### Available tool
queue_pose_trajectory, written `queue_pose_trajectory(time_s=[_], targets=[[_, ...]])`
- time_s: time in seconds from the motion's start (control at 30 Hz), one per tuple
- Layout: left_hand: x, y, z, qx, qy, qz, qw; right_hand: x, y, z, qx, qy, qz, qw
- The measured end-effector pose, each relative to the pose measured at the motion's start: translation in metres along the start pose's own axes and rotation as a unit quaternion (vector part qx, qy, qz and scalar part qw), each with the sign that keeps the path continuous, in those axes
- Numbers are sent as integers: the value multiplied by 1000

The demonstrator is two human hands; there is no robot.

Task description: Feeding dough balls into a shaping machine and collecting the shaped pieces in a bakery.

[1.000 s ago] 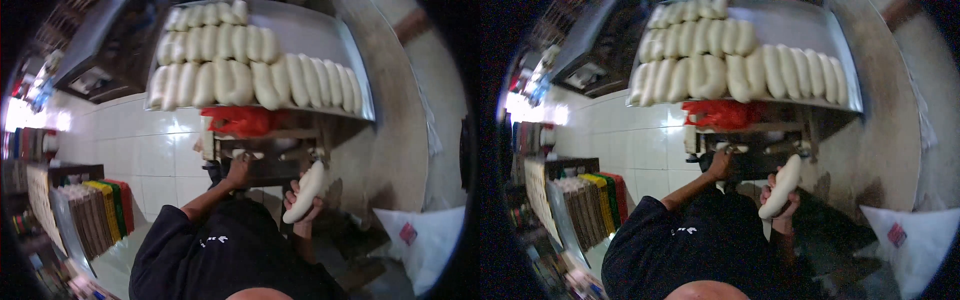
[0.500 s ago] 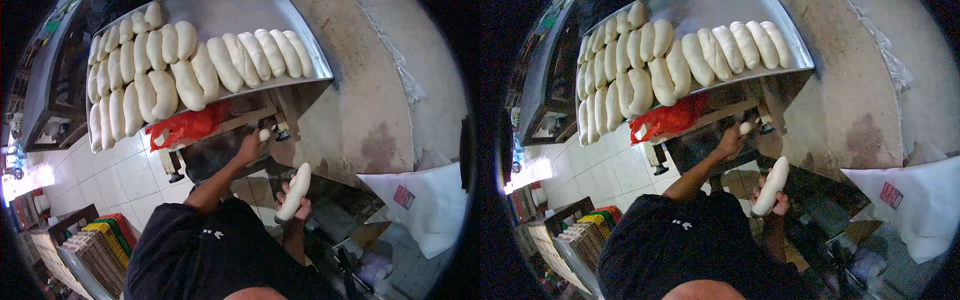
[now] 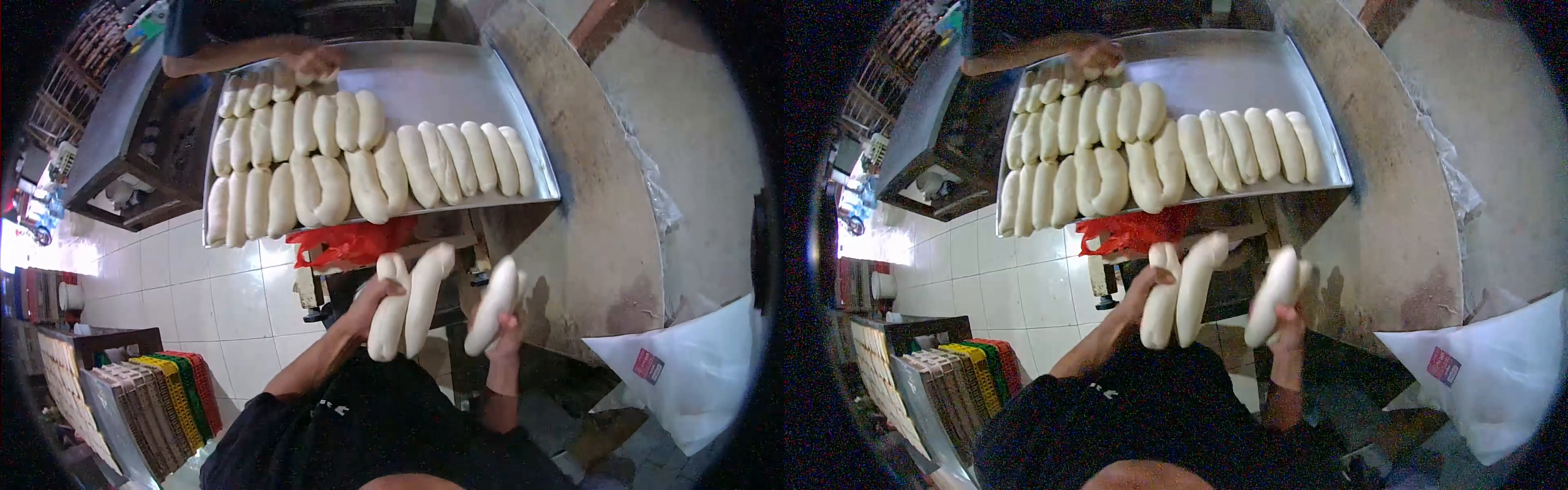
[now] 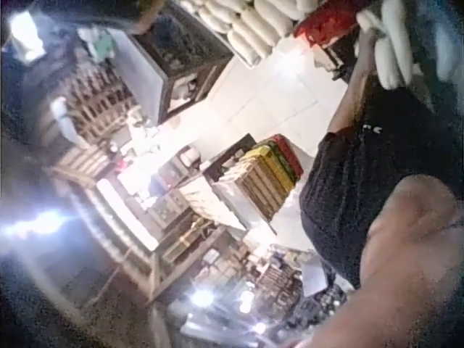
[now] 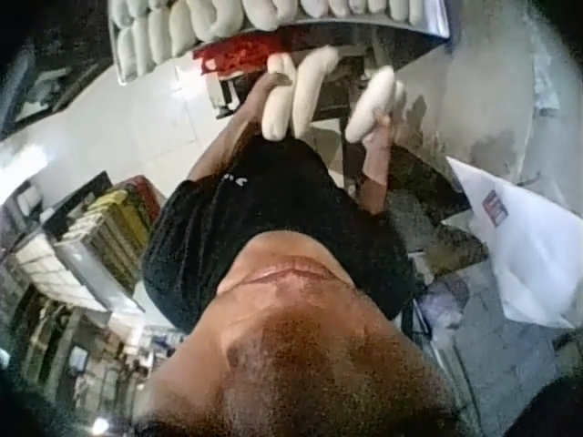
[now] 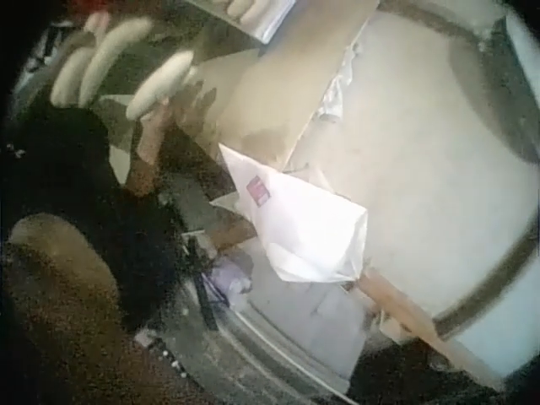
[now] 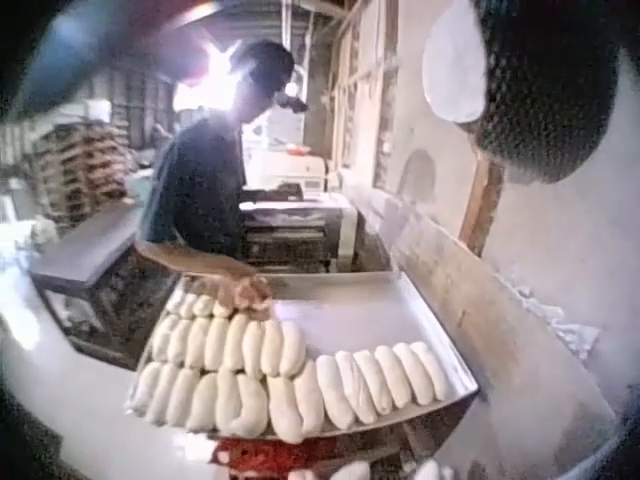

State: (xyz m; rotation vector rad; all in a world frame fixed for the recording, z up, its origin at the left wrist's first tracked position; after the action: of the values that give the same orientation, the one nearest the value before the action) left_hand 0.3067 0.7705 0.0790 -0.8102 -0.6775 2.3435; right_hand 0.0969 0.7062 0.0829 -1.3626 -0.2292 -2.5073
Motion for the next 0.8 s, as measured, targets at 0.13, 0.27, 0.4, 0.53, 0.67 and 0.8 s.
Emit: queue_pose_trajectory(time_s=[0.13,0.27,0.4,0.53,0.67,0.8], targets=[[-99,-22,57,-32,57,206,976,43,102,91,71,-146,-123,979],[-255,-32,91,-125,223,423,869,126,217,180,109,-340,-297,886],[-270,-95,22,-210,59,590,778,192,186,113,-138,-419,-487,754],[-144,-116,-32,-240,97,599,758,104,106,-21,-228,-394,-328,828],[-12,-5,-64,-224,377,336,833,-115,28,-119,-282,-249,111,920],[74,107,-138,-391,771,116,490,-244,16,-191,-364,-330,173,854]])
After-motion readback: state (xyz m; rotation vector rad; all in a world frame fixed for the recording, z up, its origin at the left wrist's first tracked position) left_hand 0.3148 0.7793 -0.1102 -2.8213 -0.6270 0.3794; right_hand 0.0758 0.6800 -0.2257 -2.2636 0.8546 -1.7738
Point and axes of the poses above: each hand's wrist, its own y-axis towards the middle knuckle, its own z-axis out of the palm, x = y × z, the point moved 9 cm from there along y, towards the middle knuckle, and after that the axes turned 14 degrees about -z, right-handed, at the moved point
